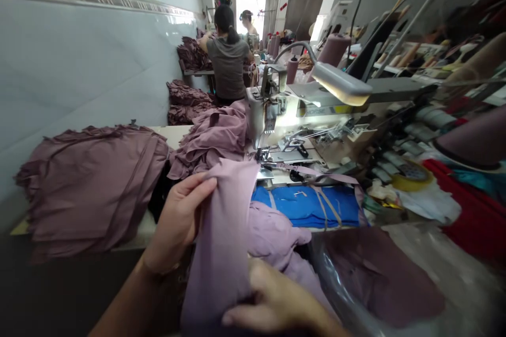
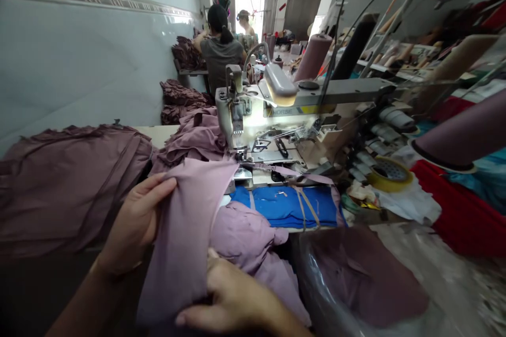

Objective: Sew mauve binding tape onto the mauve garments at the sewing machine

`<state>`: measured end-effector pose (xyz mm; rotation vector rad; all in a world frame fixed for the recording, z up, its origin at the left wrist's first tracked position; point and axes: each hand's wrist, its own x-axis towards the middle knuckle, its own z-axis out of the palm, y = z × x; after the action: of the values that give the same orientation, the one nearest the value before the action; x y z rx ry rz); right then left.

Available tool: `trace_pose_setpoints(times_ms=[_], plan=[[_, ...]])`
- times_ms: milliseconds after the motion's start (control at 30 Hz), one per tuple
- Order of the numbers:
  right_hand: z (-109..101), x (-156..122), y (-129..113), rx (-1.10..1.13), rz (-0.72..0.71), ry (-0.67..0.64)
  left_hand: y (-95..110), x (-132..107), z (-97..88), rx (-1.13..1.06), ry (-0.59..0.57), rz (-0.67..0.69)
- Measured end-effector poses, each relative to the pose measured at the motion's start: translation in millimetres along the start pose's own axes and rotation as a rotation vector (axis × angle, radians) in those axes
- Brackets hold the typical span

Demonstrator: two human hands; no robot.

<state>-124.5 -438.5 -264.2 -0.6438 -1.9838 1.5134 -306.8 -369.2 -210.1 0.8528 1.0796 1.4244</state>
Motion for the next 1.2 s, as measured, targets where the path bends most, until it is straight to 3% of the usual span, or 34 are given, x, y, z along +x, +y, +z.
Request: trace_pose_setpoints(times_ms=[67, 133, 267, 333, 367, 433, 533, 600, 667, 767, 933, 1200], plan=[[11, -13, 2, -0.101, 0.013, 0.082, -2, 3, -2.2, -0.054, 0.064, -0.02], [18, -30, 10, -0.076, 0.121, 0.177, -14, -3, 0.5, -0.169, 0.053, -0.145], [32, -61, 28, 0.453, 0.372, 0.176, -55, -26, 24.1, -0.335, -0.203, -0.626], [37, -70, 32, 0.662, 0.364, 0.149, -71, -34, 36.6, -0.273, -0.26, -0.671], [37, -74, 33, 0.718, 0.337, 0.136, -76, -35, 39.9, -0.187, -0.261, -0.583], [33, -85, 34, 0.773, 0.307, 0.153, -80, -34, 38.1, 0.116, -0.241, -0.257], [21, -110, 38, 0.783, 0.345, 0.239, -79, -28, 18.1, 0.735, -0.336, 0.212], [13, -130, 45, 0.734, 0.406, 0.309, -80, -25, 3.0, 1.053, -0.454, 0.368], [9, -143, 55, 0.665, 0.483, 0.369, -83, -20, -5.9, 1.239, -0.563, 0.472], [7, -145, 67, 0.614, 0.555, 0.413, -85, -11, -5.5, 1.373, -0.639, 0.6], [0, -122, 75, 0.514, 0.476, 0.461, -74, 14, 6.6, 1.361, -0.566, 0.738], [-11, -104, 77, 0.436, 0.454, 0.567, -47, 46, 22.2, 1.015, -0.323, 0.586]])
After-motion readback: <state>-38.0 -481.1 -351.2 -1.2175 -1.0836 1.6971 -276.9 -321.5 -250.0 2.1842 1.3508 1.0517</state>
